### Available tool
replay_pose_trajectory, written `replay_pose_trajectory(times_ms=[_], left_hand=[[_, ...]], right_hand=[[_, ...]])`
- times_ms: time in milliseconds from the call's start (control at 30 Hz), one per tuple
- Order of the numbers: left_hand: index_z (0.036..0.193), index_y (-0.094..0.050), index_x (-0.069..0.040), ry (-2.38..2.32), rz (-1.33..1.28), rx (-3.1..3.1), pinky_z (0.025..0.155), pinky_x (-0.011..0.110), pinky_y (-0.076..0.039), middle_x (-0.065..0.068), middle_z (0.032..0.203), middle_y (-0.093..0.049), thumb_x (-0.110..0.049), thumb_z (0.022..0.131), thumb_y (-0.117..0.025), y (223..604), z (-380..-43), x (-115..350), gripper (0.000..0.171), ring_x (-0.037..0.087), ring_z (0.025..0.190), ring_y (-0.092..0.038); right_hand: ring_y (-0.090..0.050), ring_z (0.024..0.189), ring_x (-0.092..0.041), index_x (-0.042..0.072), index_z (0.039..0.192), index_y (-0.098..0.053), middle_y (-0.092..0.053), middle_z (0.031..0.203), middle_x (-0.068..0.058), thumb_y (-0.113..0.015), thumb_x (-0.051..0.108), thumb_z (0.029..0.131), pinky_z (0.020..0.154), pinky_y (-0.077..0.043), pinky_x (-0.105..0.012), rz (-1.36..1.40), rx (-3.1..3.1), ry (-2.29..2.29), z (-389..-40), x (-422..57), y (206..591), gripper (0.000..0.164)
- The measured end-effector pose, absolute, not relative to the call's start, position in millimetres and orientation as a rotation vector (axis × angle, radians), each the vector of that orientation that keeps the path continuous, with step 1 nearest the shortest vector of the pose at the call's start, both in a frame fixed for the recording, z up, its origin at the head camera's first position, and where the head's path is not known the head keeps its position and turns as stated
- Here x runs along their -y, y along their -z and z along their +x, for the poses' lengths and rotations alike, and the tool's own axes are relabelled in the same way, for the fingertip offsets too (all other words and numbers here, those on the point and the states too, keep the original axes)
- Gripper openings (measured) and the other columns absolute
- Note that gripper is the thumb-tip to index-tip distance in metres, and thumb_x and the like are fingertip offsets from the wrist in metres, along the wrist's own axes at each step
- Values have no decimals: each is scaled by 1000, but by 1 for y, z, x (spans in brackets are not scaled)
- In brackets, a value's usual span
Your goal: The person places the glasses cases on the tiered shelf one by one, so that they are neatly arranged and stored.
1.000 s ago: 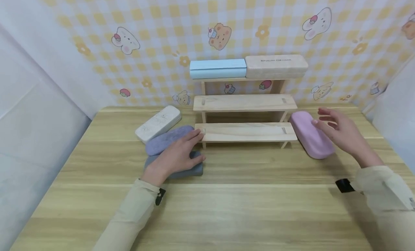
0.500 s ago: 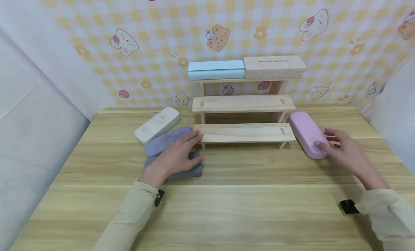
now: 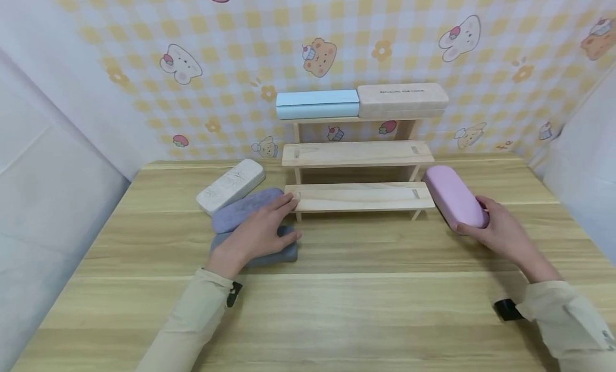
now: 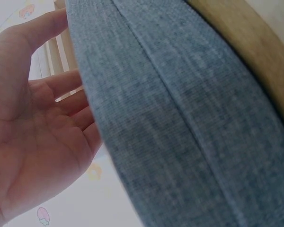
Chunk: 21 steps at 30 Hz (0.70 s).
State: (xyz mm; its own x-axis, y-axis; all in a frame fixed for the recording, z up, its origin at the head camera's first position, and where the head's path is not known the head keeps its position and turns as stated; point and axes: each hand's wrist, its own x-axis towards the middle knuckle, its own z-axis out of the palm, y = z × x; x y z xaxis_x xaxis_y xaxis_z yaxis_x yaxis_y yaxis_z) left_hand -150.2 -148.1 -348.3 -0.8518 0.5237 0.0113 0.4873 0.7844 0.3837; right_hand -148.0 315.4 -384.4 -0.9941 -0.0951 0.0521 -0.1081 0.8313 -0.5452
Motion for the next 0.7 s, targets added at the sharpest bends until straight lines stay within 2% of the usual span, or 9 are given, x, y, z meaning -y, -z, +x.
replay_pose_trajectory(times_ms=[233, 400, 700], left_hand=[[139, -41, 0, -567, 836, -2895, 102, 43, -35, 15, 146, -34, -35, 87, -64, 348, -151, 150, 67, 31, 130, -35], [139, -41, -1, -559, 837, -2890, 101, 42, -35, 15, 146, -34, -36, 87, -64, 349, -151, 150, 67, 30, 130, -35], [138, -42, 1, -567, 873, -2906, 101, 43, -36, 17, 144, -35, -35, 86, -66, 349, -151, 148, 68, 32, 129, -36]], right_hand=[[-48, 98, -49, -22, 130, -31, -46, 114, -41, -76, 36, 76, 78, -39, -59, 150, 2988, -876, -148, -312, 386, 91], [-51, 93, -47, -22, 127, -35, -50, 108, -39, -77, 37, 75, 76, -41, -58, 139, 2987, -846, -148, -310, 387, 89], [-50, 94, -50, -25, 126, -33, -47, 110, -44, -75, 32, 77, 77, -41, -60, 76, 2994, -794, -147, -310, 389, 86]])
